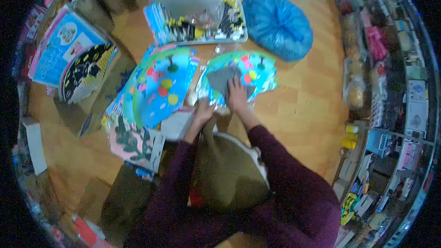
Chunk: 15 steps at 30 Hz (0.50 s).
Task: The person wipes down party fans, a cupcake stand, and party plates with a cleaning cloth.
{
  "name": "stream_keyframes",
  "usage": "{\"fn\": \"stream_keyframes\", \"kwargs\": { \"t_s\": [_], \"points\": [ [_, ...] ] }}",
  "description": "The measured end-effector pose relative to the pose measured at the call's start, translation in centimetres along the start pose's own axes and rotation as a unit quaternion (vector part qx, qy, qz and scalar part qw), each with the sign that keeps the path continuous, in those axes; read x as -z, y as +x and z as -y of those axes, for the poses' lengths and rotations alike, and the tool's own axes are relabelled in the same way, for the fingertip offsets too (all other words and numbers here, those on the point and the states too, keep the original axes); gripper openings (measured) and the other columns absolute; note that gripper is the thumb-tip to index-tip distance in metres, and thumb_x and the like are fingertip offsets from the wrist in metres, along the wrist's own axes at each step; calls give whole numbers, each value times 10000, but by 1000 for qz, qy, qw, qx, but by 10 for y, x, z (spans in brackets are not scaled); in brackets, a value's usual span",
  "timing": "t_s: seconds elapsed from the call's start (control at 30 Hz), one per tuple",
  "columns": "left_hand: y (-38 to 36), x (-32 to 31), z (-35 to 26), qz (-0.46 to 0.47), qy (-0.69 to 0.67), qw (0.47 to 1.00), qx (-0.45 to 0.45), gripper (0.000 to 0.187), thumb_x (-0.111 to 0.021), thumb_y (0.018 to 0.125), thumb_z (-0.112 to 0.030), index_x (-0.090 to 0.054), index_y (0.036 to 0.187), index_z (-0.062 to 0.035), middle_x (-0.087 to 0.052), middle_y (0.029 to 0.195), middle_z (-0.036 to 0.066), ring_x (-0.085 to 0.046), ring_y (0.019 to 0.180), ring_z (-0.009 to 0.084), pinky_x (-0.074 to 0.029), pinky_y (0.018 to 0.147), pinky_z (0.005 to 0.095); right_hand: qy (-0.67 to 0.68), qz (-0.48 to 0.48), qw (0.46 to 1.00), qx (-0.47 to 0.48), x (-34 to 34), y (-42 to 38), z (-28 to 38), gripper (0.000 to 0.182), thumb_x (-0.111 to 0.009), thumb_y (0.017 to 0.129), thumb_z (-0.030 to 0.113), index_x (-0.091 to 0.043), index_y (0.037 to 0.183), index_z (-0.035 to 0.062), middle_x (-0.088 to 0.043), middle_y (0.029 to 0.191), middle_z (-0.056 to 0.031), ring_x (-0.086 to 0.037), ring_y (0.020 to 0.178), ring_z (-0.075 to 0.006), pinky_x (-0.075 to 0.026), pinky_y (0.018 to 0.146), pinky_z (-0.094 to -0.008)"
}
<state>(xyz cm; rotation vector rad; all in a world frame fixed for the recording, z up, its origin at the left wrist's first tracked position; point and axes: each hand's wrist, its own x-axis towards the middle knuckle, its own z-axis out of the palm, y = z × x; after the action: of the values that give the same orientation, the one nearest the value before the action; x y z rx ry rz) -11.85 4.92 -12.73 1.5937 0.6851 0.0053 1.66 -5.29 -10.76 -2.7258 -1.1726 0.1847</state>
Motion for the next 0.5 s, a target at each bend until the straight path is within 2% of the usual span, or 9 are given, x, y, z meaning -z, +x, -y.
{"fn": "stream_keyframes", "kwargs": {
  "t_s": [0.03,0.1,0.17,0.2,0.23,0.3,0.37,0.43,0.5],
  "points": [
    [-1,4,-12,23,-20,999,28,544,-532,793,-281,-390,1156,98,-432,1163,292,-408,1109,384,-318,935,388,-2,-8,1000,10,1,-1,-2,582,-550,715,159,-342,1248,53,-255,1332,-200,-271,1201,-385,-265,958,-481],
    [4,-7,5,-12,-39,999,17,561,-544,783,-281,-371,1179,78,-423,1171,294,-400,1115,390,-316,936,389,32,-38,999,15,2,-2,-6,558,-543,716,131,-355,1230,21,-266,1320,-215,-279,1186,-405,-260,965,-474],
    [-2,-3,-13,-36,-21,997,68,585,-553,776,-288,-352,1200,61,-412,1184,294,-395,1124,386,-313,938,391,51,-48,997,22,1,-4,-9,539,-540,714,106,-369,1217,14,-269,1313,-225,-284,1180,-408,-264,969,-462],
    [10,-12,11,-40,-60,997,24,561,-557,770,-282,-376,1175,62,-434,1159,290,-421,1096,385,-334,915,404,60,-52,997,23,1,-4,-11,530,-541,712,98,-379,1209,12,-271,1311,-226,-284,1179,-409,-269,969,-456],
    [12,-13,10,-37,-59,997,32,561,-557,770,-282,-376,1175,62,-434,1159,290,-421,1096,385,-334,915,404,67,-57,996,23,1,-5,-12,520,-541,711,89,-388,1201,10,-274,1309,-226,-284,1178,-410,-274,968,-450],
    [13,-16,10,-95,21,995,37,525,-556,765,-259,-397,1151,58,-470,1114,274,-459,1047,378,-361,881,416,81,-62,994,25,1,-6,-14,497,-536,716,77,-403,1190,13,-280,1307,-220,-287,1177,-407,-284,966,-439],
    [14,-20,9,-130,15,991,35,493,-566,752,-225,-414,1135,47,-497,1070,258,-484,1000,379,-379,853,423,82,-67,994,27,1,-5,-15,494,-529,720,67,-401,1195,22,-282,1309,-210,-292,1176,-405,-286,966,-436],
    [22,-26,20,-145,-110,981,63,461,-575,746,-201,-431,1108,46,-507,1048,255,-492,984,374,-387,840,418,90,-71,993,19,-1,-5,-15,481,-527,720,64,-414,1186,27,-288,1309,-201,-295,1173,-403,-286,968,-432],
    [23,-28,22,-147,-97,981,81,431,-573,747,-188,-441,1084,46,-513,1024,248,-501,955,370,-392,823,419,98,-72,992,12,-2,-5,-16,467,-526,720,61,-427,1176,31,-293,1309,-192,-297,1171,-401,-286,970,-428]
  ]
}}
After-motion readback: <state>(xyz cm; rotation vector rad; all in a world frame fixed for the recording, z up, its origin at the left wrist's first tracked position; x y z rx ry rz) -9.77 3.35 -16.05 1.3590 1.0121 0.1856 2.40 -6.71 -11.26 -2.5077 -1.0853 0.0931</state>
